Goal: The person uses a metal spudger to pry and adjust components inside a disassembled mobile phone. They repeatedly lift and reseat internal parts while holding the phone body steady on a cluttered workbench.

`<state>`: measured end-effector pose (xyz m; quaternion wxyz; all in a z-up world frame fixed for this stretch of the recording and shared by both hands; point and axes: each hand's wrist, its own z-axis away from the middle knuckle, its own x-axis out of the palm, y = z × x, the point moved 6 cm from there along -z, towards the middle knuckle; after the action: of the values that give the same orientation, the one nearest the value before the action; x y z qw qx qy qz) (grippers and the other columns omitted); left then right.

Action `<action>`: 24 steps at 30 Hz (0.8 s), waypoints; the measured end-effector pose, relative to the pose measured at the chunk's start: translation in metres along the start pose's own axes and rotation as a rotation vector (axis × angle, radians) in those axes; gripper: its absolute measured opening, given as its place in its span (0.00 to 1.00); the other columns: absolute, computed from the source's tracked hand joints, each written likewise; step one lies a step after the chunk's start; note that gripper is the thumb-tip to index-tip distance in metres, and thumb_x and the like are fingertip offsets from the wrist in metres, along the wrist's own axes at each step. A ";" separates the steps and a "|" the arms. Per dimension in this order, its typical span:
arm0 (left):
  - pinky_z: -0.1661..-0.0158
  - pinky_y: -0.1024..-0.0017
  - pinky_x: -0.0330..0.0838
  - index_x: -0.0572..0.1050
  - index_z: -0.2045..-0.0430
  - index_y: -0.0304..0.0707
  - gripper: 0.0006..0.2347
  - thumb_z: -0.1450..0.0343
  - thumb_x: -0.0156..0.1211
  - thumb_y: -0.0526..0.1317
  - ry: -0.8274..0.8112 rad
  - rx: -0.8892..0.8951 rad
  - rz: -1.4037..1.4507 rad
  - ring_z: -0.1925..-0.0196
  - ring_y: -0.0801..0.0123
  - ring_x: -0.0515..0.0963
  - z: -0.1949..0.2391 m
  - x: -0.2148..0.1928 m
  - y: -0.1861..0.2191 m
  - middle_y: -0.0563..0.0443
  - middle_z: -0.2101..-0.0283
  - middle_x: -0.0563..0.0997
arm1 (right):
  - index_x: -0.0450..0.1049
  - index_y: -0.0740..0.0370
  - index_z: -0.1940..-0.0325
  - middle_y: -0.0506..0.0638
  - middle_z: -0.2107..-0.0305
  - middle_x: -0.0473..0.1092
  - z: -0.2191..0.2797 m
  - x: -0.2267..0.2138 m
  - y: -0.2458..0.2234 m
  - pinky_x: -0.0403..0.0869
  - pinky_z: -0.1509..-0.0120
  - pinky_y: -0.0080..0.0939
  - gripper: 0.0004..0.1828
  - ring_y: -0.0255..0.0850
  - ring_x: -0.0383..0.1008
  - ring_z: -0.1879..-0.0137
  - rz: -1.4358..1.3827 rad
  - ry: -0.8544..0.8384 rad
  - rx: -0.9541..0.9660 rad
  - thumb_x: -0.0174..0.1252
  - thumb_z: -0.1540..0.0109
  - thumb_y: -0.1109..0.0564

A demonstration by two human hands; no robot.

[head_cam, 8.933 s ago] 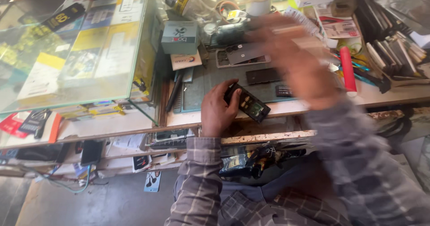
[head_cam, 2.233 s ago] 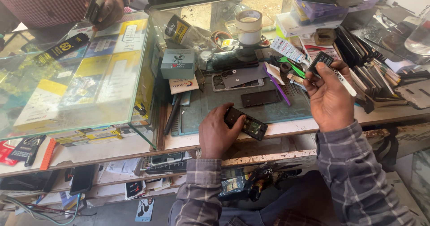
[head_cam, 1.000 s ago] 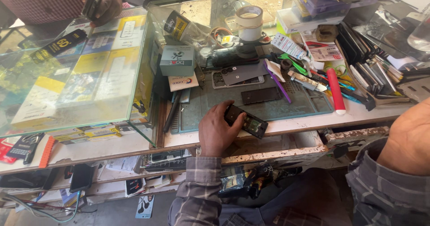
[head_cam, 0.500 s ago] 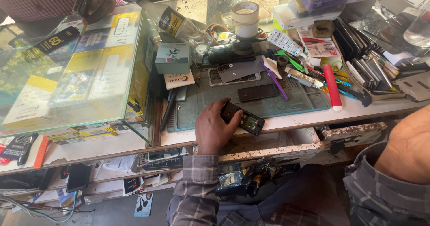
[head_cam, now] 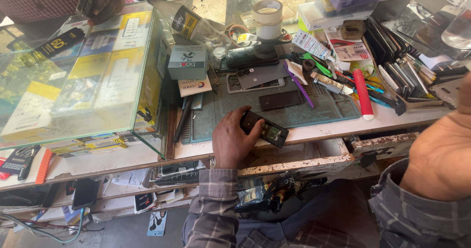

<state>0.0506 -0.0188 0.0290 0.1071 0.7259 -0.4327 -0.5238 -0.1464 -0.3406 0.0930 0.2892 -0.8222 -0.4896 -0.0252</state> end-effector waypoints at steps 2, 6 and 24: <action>0.64 0.61 0.79 0.79 0.52 0.41 0.20 0.34 0.69 0.51 0.011 0.007 -0.002 0.64 0.57 0.86 0.001 0.000 0.000 0.44 0.61 0.84 | 0.63 0.61 0.24 0.52 0.32 0.66 -0.006 0.038 -0.010 0.67 0.19 0.40 0.25 0.39 0.67 0.26 -0.121 -0.055 0.145 0.45 0.18 0.43; 0.63 0.60 0.79 0.79 0.52 0.40 0.20 0.34 0.69 0.51 0.035 0.027 -0.003 0.63 0.56 0.85 0.001 -0.001 0.003 0.44 0.60 0.84 | 0.57 0.63 0.22 0.56 0.28 0.65 0.002 0.115 0.016 0.71 0.21 0.50 0.42 0.46 0.68 0.26 -0.459 -0.069 0.717 0.50 0.29 0.31; 0.62 0.60 0.79 0.79 0.53 0.41 0.20 0.34 0.70 0.50 0.061 0.049 0.020 0.62 0.54 0.85 0.003 -0.002 0.000 0.43 0.59 0.84 | 0.56 0.59 0.20 0.57 0.31 0.65 0.005 0.143 0.006 0.67 0.19 0.56 0.38 0.51 0.64 0.23 -0.482 -0.074 0.742 0.43 0.28 0.34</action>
<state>0.0477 -0.0162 0.0288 0.1077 0.7395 -0.4491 -0.4897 -0.0688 -0.2269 0.1325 0.5326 -0.5256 -0.6533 0.1150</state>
